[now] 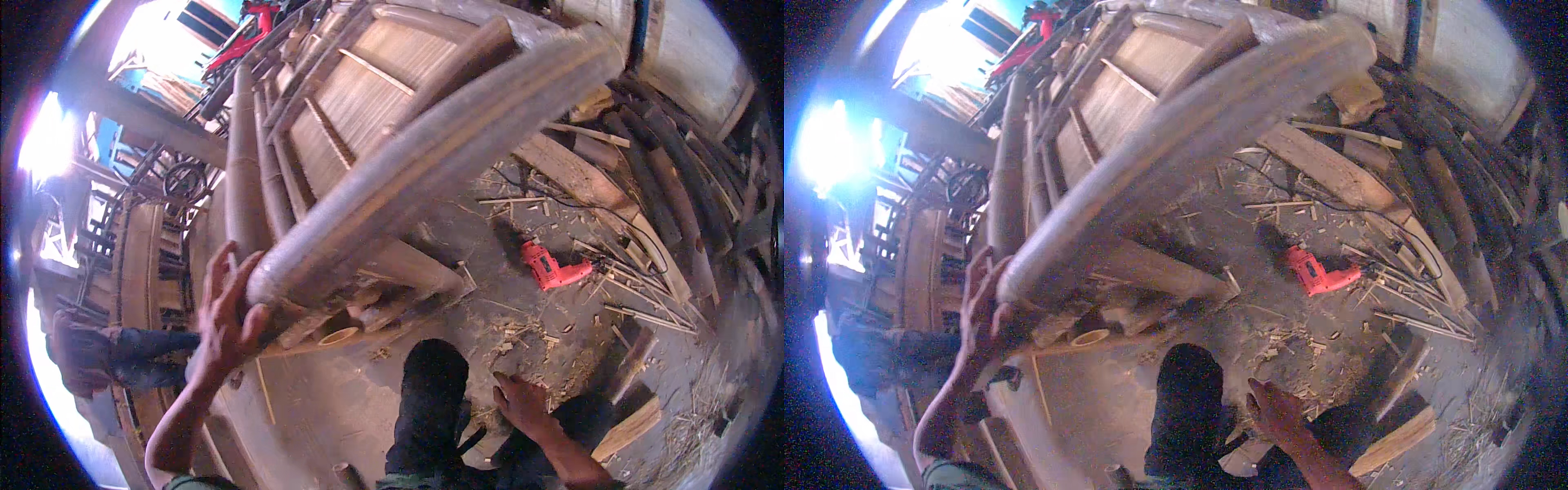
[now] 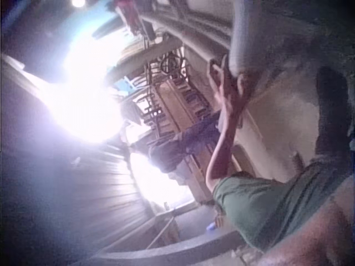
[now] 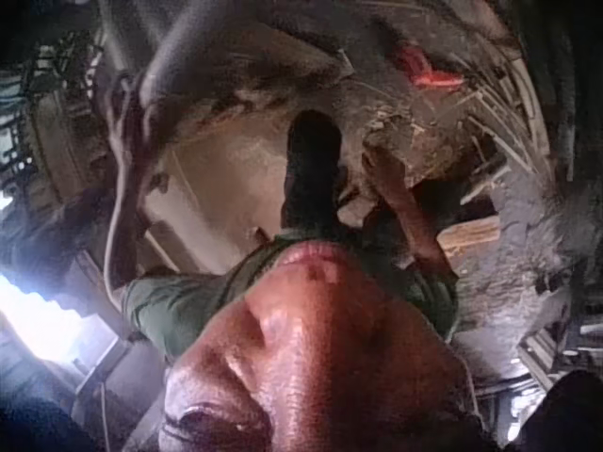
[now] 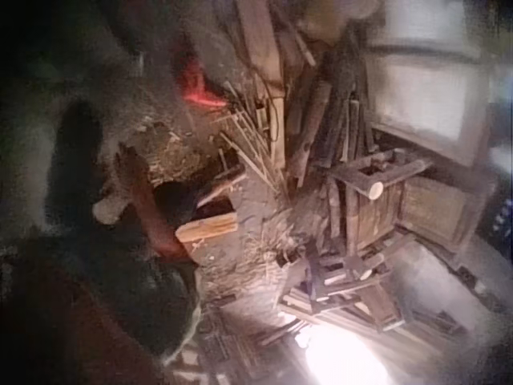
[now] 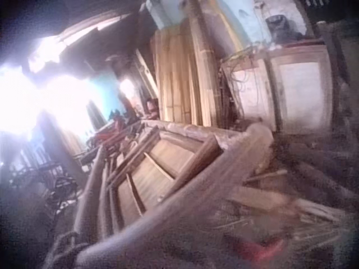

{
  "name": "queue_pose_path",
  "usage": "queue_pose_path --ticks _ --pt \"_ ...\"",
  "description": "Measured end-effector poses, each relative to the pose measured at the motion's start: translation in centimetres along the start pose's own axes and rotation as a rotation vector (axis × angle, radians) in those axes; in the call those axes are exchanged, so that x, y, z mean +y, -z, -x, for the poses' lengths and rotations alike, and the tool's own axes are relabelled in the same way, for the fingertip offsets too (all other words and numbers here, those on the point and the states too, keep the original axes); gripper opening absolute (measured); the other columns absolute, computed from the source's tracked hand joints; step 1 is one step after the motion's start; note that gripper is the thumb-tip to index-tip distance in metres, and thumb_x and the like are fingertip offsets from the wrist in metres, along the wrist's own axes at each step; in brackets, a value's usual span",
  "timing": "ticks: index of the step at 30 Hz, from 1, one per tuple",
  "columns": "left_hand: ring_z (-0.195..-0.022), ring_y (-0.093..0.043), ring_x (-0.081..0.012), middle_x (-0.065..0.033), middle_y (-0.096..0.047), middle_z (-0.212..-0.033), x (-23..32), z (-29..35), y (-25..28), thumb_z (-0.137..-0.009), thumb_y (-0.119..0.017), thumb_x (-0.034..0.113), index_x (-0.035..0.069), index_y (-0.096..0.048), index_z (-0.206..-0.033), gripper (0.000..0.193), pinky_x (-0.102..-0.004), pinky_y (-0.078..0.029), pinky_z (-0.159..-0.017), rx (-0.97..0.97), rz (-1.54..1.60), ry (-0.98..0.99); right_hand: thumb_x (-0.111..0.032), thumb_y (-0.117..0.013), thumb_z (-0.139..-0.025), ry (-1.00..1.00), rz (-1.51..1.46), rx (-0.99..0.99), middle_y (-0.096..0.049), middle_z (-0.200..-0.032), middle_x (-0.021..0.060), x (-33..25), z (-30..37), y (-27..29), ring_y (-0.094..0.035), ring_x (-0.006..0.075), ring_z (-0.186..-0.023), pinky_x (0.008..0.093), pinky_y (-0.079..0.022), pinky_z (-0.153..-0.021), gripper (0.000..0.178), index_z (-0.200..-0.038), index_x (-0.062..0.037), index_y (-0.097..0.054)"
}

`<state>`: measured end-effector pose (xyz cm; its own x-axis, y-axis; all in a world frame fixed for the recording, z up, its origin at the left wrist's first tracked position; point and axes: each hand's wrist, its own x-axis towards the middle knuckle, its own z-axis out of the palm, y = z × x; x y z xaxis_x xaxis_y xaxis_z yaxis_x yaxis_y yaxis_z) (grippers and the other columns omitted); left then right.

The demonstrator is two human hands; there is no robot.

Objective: The person uses a red power drill to fasten joints on a bamboo chair frame, then uses a hammer to drive wooden dowels into pre-drilled holes to secure the seat slats. The chair is repositioned several times during the process.

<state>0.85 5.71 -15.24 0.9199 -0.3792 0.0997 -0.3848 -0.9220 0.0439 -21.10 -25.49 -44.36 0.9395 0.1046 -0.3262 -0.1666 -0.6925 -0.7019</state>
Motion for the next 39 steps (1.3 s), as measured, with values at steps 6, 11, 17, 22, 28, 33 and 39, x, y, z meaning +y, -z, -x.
queue_pose_path --ticks 6,11,17,22,28,33,39 --pt "-0.132 -0.030 -0.0446 -0.0237 -0.026 -0.146 -0.2 0.5 2.4 -0.080 -0.059 0.056 0.021 -0.052 -0.133 0.064 -0.0563 -0.035 -0.102 -0.133 -0.011 0.063 -0.032 -0.054 -0.088 -0.071 0.058 -0.176 -0.067 -0.094 0.0189 1.5 5.7 -6.7 -0.065 0.0367 -0.085 0.0490 -0.051 -0.070 0.032 -0.112 -0.0114 -0.062" --pt "-0.133 -0.027 -0.0447 -0.0237 -0.021 -0.148 -0.2 -1.1 3.1 -0.078 -0.064 0.048 0.022 -0.048 -0.136 0.065 -0.0555 -0.035 -0.101 -0.206 -0.041 0.051 -0.029 -0.055 -0.087 -0.273 -0.254 -0.204 -0.066 -0.091 0.0213 -2.5 9.1 -8.6 -0.064 0.0382 -0.085 0.0490 -0.051 -0.071 0.031 -0.110 -0.0108 -0.063" --pt "-0.133 -0.023 -0.0478 -0.0262 -0.019 -0.147 1.1 -0.6 3.5 -0.079 -0.065 0.035 0.016 -0.049 -0.135 0.061 -0.0547 -0.030 -0.106 -0.254 0.092 0.092 -0.022 -0.055 -0.086 -0.357 -0.382 -0.239 -0.064 -0.085 0.0207 -4.2 11.4 -12.8 -0.063 0.0391 -0.080 0.0477 -0.050 -0.068 0.018 -0.093 -0.0076 -0.064" --pt "-0.131 -0.032 -0.0456 -0.0270 -0.020 -0.145 1.1 -1.2 2.3 -0.086 -0.052 0.059 0.006 -0.049 -0.133 0.071 -0.0520 -0.037 -0.101 -0.218 0.031 0.003 -0.026 -0.056 -0.084 -0.608 0.152 -0.071 -0.061 -0.084 0.0174 8.8 1.6 -16.5 -0.061 0.0373 -0.077 0.0475 -0.049 -0.067 0.018 -0.091 -0.0099 -0.062" --pt "-0.129 -0.037 -0.0413 -0.0278 -0.016 -0.145 -1.9 0.6 1.5 -0.077 -0.055 0.072 -0.001 -0.055 -0.125 0.088 -0.0459 -0.050 -0.092 -0.175 0.120 0.028 -0.028 -0.056 -0.084 -0.445 0.492 0.023 -0.061 -0.092 0.0174 19.3 -14.2 -7.2 -0.061 0.0364 -0.082 0.0479 -0.049 -0.069 0.027 -0.104 -0.0103 -0.055" --pt "-0.131 -0.032 -0.0424 -0.0300 -0.019 -0.144 -1.8 0.1 1.4 -0.070 -0.059 0.075 0.004 -0.060 -0.122 0.088 -0.0431 -0.050 -0.085 -0.124 0.129 -0.043 -0.030 -0.056 -0.084 -0.387 0.627 -0.006 -0.061 -0.099 0.0174 23.7 -21.2 -5.9 -0.062 0.0356 -0.086 0.0482 -0.049 -0.071 0.037 -0.116 -0.0105 -0.049" --pt "-0.133 -0.030 -0.0425 -0.0304 -0.020 -0.145 -2.6 0.7 4.4 -0.067 -0.063 0.072 0.011 -0.061 -0.125 0.084 -0.0422 -0.050 -0.082 -0.191 0.108 0.078 -0.032 -0.057 -0.085 -0.288 0.690 -0.105 -0.061 -0.107 0.0173 18.3 -21.1 -1.8 -0.062 0.0346 -0.091 0.0487 -0.050 -0.074 0.052 -0.130 -0.0109 -0.042"
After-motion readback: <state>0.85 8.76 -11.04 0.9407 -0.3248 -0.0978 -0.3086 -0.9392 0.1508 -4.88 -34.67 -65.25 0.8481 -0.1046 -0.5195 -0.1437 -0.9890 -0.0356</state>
